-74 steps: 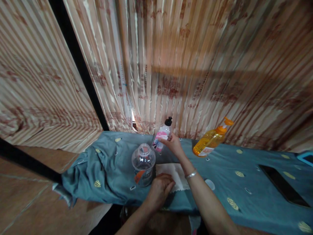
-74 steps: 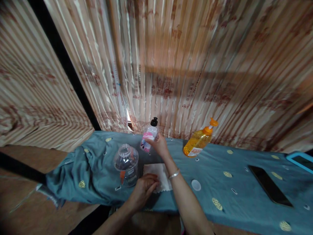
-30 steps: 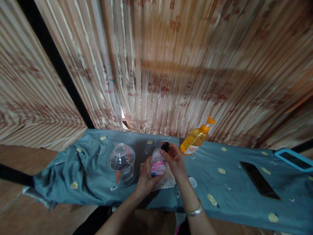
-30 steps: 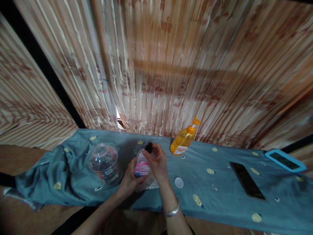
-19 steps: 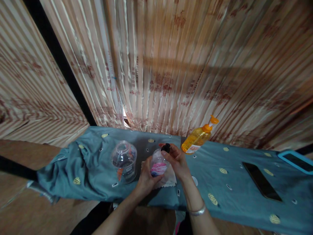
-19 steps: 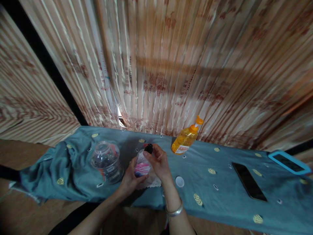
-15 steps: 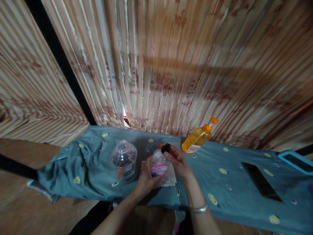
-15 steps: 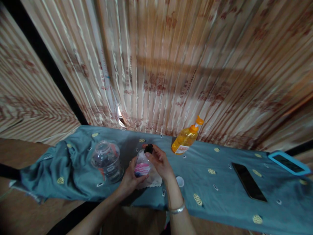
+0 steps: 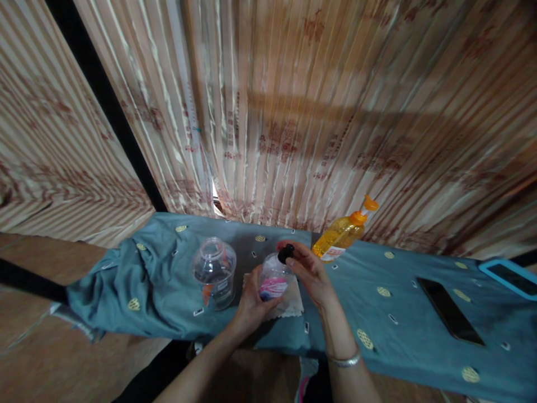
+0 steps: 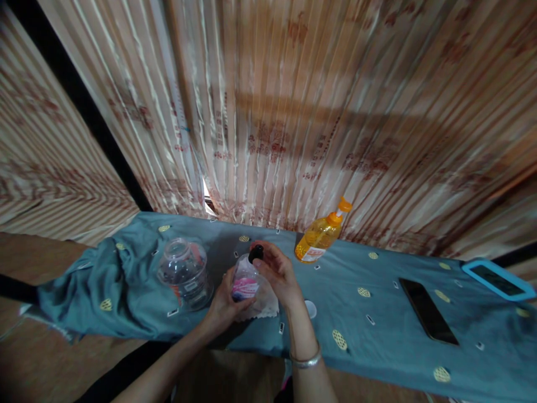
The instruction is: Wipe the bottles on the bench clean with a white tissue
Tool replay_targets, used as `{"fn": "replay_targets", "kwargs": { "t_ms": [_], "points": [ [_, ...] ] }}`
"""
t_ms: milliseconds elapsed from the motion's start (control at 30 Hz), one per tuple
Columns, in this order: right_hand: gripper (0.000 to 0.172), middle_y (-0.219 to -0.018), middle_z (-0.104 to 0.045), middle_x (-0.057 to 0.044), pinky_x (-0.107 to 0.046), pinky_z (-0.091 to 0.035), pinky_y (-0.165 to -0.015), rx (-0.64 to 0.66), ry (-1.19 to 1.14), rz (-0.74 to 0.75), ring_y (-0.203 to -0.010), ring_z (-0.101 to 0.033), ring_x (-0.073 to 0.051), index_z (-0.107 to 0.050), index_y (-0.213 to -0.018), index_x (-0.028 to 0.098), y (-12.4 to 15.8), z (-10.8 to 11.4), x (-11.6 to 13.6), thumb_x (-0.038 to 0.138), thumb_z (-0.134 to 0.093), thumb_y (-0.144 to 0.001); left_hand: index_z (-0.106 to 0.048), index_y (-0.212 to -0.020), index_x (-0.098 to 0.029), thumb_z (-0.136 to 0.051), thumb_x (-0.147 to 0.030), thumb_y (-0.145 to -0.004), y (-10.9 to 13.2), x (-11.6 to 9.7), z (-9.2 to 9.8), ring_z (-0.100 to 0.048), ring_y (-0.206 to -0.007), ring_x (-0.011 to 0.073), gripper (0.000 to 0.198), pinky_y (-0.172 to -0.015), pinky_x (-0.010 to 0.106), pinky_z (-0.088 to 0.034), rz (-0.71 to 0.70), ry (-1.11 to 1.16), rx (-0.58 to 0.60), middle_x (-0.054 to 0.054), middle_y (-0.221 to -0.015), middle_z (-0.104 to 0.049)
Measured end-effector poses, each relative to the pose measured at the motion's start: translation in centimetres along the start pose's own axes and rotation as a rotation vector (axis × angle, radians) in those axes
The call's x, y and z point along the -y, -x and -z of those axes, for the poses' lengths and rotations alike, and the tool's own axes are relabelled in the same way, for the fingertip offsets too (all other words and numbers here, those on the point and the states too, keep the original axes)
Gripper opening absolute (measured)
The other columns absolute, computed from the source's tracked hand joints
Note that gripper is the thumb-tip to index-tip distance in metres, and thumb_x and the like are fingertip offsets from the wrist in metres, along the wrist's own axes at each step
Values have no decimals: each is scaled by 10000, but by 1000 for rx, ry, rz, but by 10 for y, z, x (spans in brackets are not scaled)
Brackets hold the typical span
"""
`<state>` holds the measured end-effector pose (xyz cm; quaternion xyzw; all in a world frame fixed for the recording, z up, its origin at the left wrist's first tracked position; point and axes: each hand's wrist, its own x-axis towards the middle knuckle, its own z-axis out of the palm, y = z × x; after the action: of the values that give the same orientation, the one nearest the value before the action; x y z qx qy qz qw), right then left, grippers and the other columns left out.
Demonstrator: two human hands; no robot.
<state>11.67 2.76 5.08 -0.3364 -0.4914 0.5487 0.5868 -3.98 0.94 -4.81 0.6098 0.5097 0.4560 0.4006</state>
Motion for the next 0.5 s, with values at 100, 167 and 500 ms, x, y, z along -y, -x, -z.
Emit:
{"fn": "replay_targets", "kwargs": {
  "t_ms": [100,167,500],
  "points": [
    [347,-961,-782,50,-169,-540,-785,-99,-58,8,-891,-703,-112,-749,-877,305,0,-3,-3,263,-959,-604,-536,-1304,-198,-844,-247,-618,0,0,-1,-593,-1189,318,754,-1052,494,-459,-9,-10,-6,91,-1251,-642],
    [306,-894,-784,56,-152,-537,-744,-136,-70,15,-815,-698,-95,-729,-797,288,0,-4,-4,256,-960,-599,-541,-1295,-200,-839,-237,-621,0,-1,-2,-585,-1205,317,737,-1068,497,-447,-14,-14,-7,91,-1268,-638],
    [323,-997,-778,55,-163,-534,-832,-72,-3,10,-942,-698,-105,-758,-922,317,4,-2,2,296,-936,-654,-543,-1289,-199,-845,-234,-606,1,-4,0,-585,-1202,319,747,-1068,500,-448,7,-23,4,84,-1251,-641]
  ]
}}
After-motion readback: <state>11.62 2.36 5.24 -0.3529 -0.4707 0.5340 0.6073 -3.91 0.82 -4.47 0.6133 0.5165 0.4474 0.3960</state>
